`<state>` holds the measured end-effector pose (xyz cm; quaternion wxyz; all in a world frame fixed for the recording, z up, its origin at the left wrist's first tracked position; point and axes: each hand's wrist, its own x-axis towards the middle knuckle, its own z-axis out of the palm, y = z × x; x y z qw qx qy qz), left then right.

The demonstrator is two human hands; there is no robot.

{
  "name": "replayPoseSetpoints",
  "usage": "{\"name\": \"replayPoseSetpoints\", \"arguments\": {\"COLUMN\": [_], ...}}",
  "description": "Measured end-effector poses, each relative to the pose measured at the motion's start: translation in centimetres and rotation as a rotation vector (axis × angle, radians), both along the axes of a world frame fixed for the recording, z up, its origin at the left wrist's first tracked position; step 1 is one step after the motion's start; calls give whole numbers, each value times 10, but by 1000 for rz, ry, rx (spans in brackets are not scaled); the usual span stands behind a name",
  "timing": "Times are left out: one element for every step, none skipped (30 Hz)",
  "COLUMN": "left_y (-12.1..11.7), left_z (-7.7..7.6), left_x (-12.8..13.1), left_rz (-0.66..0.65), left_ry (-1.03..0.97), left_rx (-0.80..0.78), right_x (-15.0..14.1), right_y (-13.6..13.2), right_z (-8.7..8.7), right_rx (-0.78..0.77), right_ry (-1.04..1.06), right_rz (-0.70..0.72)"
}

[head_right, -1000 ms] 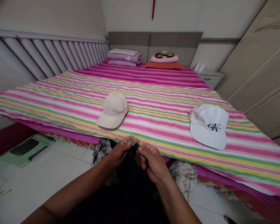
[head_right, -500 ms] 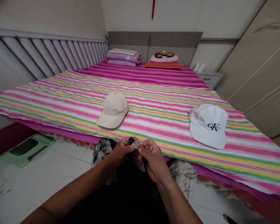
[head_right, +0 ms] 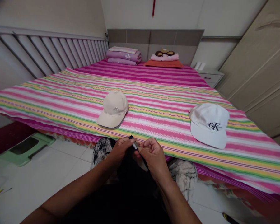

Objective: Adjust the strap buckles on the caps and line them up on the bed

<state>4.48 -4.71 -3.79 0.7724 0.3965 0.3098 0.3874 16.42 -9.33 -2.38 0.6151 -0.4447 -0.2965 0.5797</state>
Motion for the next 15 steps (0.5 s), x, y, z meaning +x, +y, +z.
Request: {"name": "replayPoseSetpoints", "arguments": {"left_y": [0,0,1,2,2,3,4,4,5,5,4,4,3,2,1], "left_z": [0,0,1,1,1,1,1,1,1,1,1,0,0,-1,-2], "left_x": [1,2,2,2,2,2,1,1,0,0,0,0,1,1,2], "left_rz": [19,35,51,68,85,101,112,120,120,116,110,100,86,75,66], "left_ry": [10,8,-4,-23,-40,-54,-61,-65,-67,-69,-74,-85,-98,-112,-123], "left_rx": [-8,-4,11,29,45,58,64,61,58,57,53,46,35,19,1], "right_x": [0,1,2,4,5,7,9,10,11,11,11,11,10,10,9], "right_y": [0,-1,-1,-2,-3,-3,-4,-4,-4,-3,-3,-3,-2,-2,-1], "right_z": [0,1,1,2,3,3,2,2,1,-1,-2,-4,-5,-6,-8], "right_rx": [-6,-16,-29,-44,-59,-70,-76,-77,-75,-70,-65,-64,-69,-78,-87], "right_ry": [-18,-40,-67,-103,-148,-194,-228,-248,-253,-245,-228,-211,-200,-192,-186], "right_rz": [10,25,46,77,122,168,207,234,250,252,246,237,231,229,225]}}
